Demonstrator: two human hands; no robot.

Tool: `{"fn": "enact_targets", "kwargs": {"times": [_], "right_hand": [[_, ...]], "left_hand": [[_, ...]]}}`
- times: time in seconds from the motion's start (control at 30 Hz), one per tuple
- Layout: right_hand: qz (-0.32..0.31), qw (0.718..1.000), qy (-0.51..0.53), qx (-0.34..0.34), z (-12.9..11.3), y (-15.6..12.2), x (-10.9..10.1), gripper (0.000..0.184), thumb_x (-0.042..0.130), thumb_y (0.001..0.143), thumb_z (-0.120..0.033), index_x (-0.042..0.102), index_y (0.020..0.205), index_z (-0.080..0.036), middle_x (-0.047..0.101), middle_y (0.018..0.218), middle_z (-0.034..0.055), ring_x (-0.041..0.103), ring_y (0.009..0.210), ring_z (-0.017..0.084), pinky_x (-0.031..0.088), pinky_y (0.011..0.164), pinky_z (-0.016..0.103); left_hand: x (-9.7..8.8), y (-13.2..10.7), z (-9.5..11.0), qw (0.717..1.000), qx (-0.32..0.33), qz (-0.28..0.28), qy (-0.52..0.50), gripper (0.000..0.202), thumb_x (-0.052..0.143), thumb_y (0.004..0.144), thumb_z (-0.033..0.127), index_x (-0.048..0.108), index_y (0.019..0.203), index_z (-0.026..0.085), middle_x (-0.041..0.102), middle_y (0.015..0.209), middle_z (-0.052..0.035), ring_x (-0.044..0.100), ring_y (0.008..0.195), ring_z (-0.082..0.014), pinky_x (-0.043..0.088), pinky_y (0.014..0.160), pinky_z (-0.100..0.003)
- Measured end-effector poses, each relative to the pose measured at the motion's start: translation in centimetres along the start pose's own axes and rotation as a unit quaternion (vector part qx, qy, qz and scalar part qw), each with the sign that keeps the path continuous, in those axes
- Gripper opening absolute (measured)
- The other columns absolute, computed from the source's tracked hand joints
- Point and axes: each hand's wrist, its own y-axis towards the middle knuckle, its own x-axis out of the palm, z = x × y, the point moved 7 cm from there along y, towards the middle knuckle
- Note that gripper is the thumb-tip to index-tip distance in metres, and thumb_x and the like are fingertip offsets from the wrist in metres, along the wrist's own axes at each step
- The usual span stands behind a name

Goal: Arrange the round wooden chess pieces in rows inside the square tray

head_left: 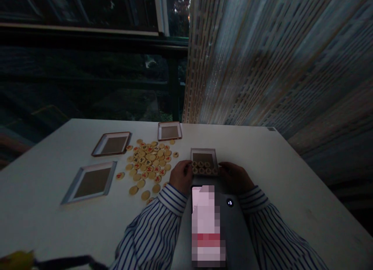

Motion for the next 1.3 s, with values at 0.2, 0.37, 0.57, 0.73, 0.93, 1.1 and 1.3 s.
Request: {"fn": "enact_targets", "kwargs": {"times": [0.2, 0.37, 0.57, 0.73, 0.93, 1.1, 1.3], "right_hand": [[0.011, 1.000, -0.001, -0.003, 0.2, 0.1, -0.1, 0.029, 0.043, 0.081, -0.029, 0.064, 0.098, -0.018, 0.069, 0.087, 0.0063, 0.064, 0.075, 0.017, 0.050, 0.065, 0.029], [0.017, 1.000, 0.004, -0.001, 0.6, 0.2, 0.0, 0.029, 0.043, 0.081, -0.030, 0.064, 0.098, -0.018, 0.069, 0.087, 0.0068, 0.064, 0.075, 0.017, 0.050, 0.065, 0.029], [0.026, 0.999, 0.021, 0.000, 1.0, 0.3, 0.0, 0.029, 0.043, 0.081, -0.030, 0.063, 0.097, -0.018, 0.069, 0.088, 0.0068, 0.064, 0.076, 0.018, 0.051, 0.067, 0.030], [0.037, 0.999, 0.028, -0.005, 1.0, 0.4, -0.3, 0.027, 0.043, 0.081, -0.030, 0.064, 0.095, -0.019, 0.069, 0.086, 0.0066, 0.064, 0.073, 0.019, 0.051, 0.065, 0.031], [0.058, 0.998, 0.036, -0.006, 1.4, 0.5, -0.7, 0.026, 0.044, 0.080, -0.031, 0.064, 0.093, -0.018, 0.069, 0.084, 0.0058, 0.063, 0.070, 0.017, 0.050, 0.063, 0.030], [0.071, 0.996, 0.043, -0.020, 0.7, 0.7, -1.6, 0.028, 0.044, 0.081, -0.032, 0.064, 0.094, -0.017, 0.069, 0.086, 0.0066, 0.062, 0.070, 0.017, 0.050, 0.062, 0.030], [0.078, 0.993, 0.028, -0.079, -2.5, 1.3, -3.0, 0.027, 0.044, 0.082, -0.031, 0.063, 0.094, -0.017, 0.068, 0.087, 0.0075, 0.062, 0.069, 0.017, 0.050, 0.061, 0.029]], "left_hand": [[-0.2, -0.1, 0.3, 1.000, 0.016, 0.017, -0.020, 0.019, 0.048, 0.076, 0.014, 0.062, 0.090, 0.016, 0.066, 0.089, -0.0072, 0.061, 0.081, -0.0157, 0.053, 0.073, -0.030], [-0.3, -0.1, 0.7, 0.999, 0.034, 0.023, -0.025, 0.018, 0.049, 0.076, 0.016, 0.061, 0.090, 0.015, 0.065, 0.088, -0.0075, 0.061, 0.081, -0.0157, 0.053, 0.074, -0.031], [-1.0, -0.1, 1.4, 0.997, 0.031, 0.017, -0.067, 0.017, 0.051, 0.077, 0.017, 0.062, 0.090, 0.016, 0.066, 0.088, -0.0064, 0.062, 0.078, -0.0143, 0.053, 0.072, -0.029], [-1.9, -0.7, 2.2, 0.995, 0.029, -0.008, -0.094, 0.019, 0.051, 0.078, 0.020, 0.062, 0.093, 0.014, 0.066, 0.089, -0.0064, 0.062, 0.080, -0.0144, 0.053, 0.073, -0.027], [-3.4, -1.4, 3.1, 0.996, 0.051, -0.015, -0.078, 0.018, 0.053, 0.078, 0.020, 0.062, 0.092, 0.016, 0.066, 0.087, -0.0054, 0.062, 0.078, -0.0131, 0.052, 0.072, -0.027], [-4.9, -1.7, 3.3, 0.996, 0.068, -0.007, -0.052, 0.019, 0.052, 0.079, 0.022, 0.063, 0.093, 0.017, 0.066, 0.089, -0.0053, 0.062, 0.078, -0.0133, 0.051, 0.073, -0.027], [-7.5, -1.6, 2.3, 0.998, 0.053, 0.026, -0.033, 0.019, 0.053, 0.078, 0.023, 0.063, 0.093, 0.017, 0.066, 0.090, -0.0061, 0.062, 0.078, -0.0136, 0.051, 0.072, -0.027]]}}
